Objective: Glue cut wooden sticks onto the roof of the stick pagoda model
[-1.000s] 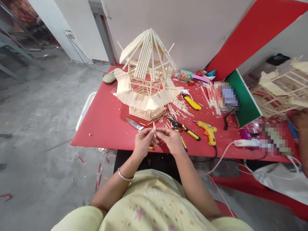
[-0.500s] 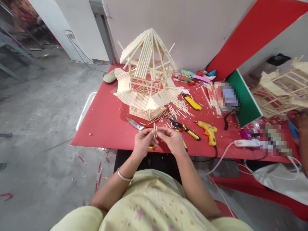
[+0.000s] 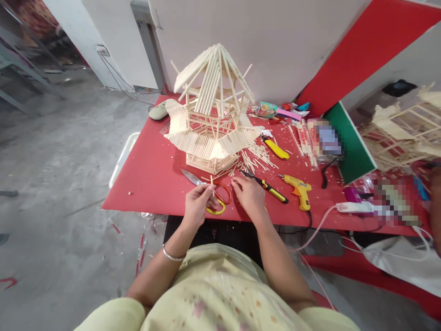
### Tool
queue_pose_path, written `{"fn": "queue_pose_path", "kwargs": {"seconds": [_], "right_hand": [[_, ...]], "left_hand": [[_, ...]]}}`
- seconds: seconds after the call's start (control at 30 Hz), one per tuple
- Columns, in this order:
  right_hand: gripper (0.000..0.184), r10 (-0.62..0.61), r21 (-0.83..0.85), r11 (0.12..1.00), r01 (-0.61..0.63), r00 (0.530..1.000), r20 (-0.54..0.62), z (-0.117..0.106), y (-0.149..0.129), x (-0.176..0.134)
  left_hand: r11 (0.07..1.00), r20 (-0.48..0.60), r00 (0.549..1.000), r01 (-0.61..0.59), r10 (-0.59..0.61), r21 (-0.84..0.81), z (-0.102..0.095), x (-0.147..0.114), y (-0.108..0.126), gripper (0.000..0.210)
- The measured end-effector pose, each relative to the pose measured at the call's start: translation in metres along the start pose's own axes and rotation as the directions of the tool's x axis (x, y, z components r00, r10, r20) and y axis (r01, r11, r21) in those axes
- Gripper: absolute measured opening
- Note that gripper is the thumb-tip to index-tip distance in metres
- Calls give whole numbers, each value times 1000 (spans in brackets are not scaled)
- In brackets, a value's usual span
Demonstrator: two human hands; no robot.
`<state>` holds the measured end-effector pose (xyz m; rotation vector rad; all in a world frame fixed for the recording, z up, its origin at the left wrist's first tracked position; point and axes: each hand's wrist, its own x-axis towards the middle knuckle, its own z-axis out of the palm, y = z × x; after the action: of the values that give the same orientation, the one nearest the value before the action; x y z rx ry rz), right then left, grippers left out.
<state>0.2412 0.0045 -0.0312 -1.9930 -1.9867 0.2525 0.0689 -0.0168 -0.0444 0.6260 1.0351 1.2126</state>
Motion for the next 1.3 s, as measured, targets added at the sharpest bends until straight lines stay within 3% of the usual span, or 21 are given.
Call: {"fn": "queue_pose_path", "kwargs": {"seconds": [0.2, 0.47, 0.8, 1.03, 1.3], "right_hand": [[37, -133, -35, 990, 134, 991, 28, -6, -18, 8], [34, -262, 28, 965, 261, 946, 192, -5, -44, -36], [38, -260, -81, 954, 289, 931, 256, -10, -56, -33], [35, -273, -75, 953, 295, 937, 218, -9, -53, -37], [38, -242, -100, 959, 266, 948, 204, -2, -50, -38]], "left_hand": [[1000, -24, 1000, 5, -5, 4, -3, 1, -1, 36], [1000, -4, 1000, 13, -13, -6, -8, 3, -1, 38], [1000, 3, 1000, 4, -4, 10, -7, -5, 2, 39], [1000, 24, 1000, -4, 4, 3, -3, -11, 4, 37], [994, 58, 996, -58, 63, -92, 2, -22, 29, 29]]}}
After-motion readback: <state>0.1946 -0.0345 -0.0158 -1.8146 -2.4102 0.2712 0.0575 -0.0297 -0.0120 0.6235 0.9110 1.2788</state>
